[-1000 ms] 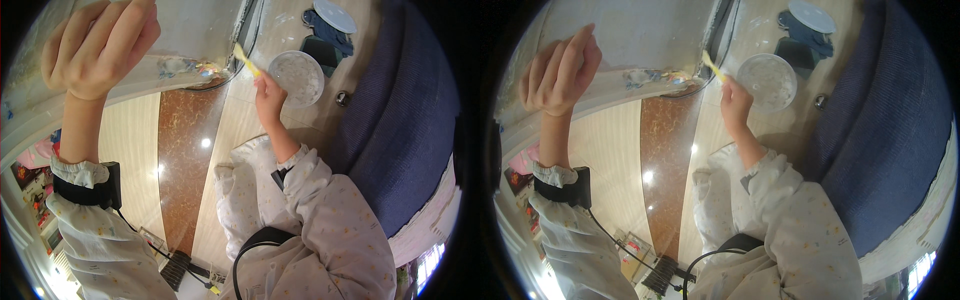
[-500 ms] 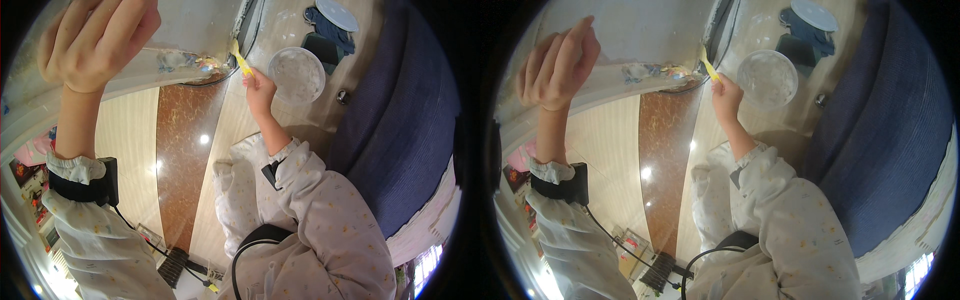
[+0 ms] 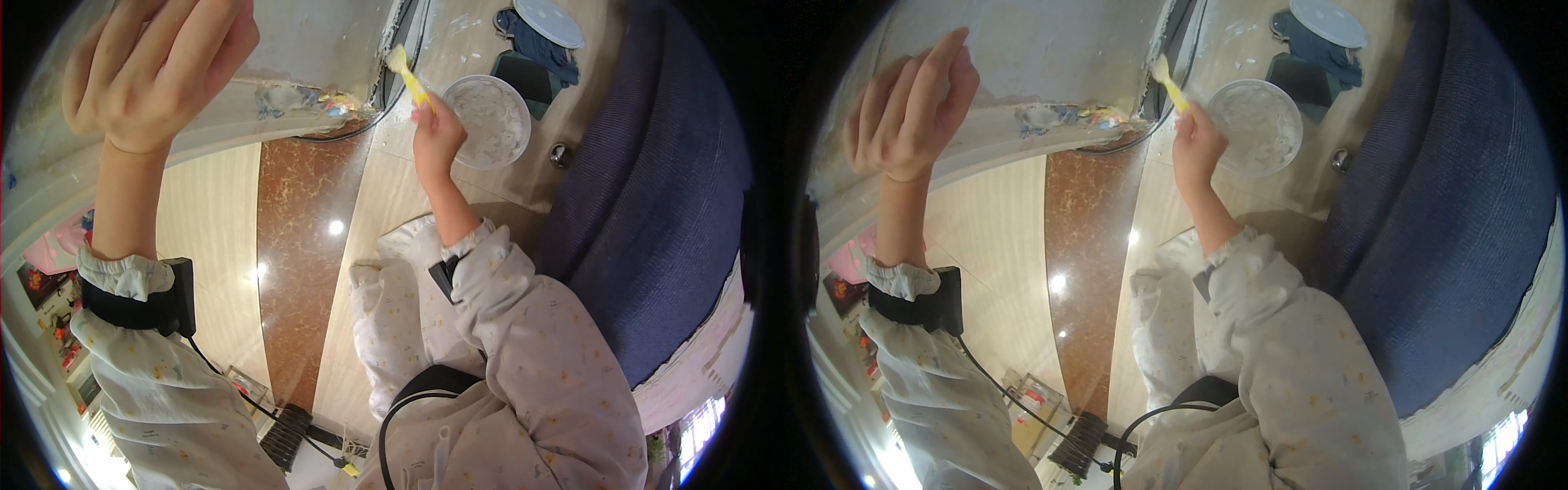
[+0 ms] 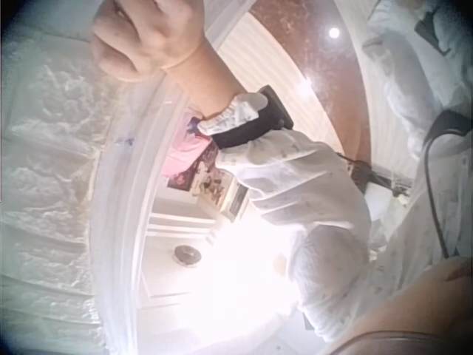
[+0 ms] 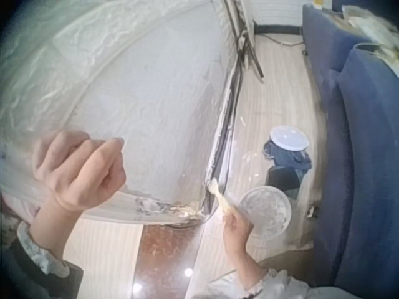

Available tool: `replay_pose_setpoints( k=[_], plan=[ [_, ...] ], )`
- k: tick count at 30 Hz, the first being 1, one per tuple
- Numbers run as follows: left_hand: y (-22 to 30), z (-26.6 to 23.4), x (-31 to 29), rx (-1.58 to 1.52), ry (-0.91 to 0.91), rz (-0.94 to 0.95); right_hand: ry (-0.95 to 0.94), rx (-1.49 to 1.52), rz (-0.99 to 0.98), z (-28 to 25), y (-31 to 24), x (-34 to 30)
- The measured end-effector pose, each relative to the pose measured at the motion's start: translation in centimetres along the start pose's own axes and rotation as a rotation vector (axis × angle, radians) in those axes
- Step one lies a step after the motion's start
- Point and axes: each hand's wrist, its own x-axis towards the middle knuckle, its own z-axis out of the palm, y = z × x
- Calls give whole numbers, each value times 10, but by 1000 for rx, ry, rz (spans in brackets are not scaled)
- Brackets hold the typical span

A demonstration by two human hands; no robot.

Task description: Applying white repair putty to a damaged wall edge using a spatula.

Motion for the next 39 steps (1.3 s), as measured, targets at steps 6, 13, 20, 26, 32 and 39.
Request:
replay_pose_setpoints(
  k=[6, 13, 20, 26, 32, 39],
  plan=[
    [1, 5, 2, -12, 29, -1, 1, -4, 50, 29, 27, 4],
    [-3, 3, 1, -1, 30, 4, -200, 57, 279, 3, 27, -63],
    [2, 6, -4, 17, 75, -19, 25, 99, 60, -2, 1, -46],
    [8, 9, 0, -34, 97, -76, 9, -432, -180, 12, -23, 33],
    [9, 5, -1, -23, 75, -99, -361, -421, -392, 11, -5, -33],
    [7, 1, -2, -28, 19, -99, -58, -406, -322, -17, -28, -4]
  ],
)
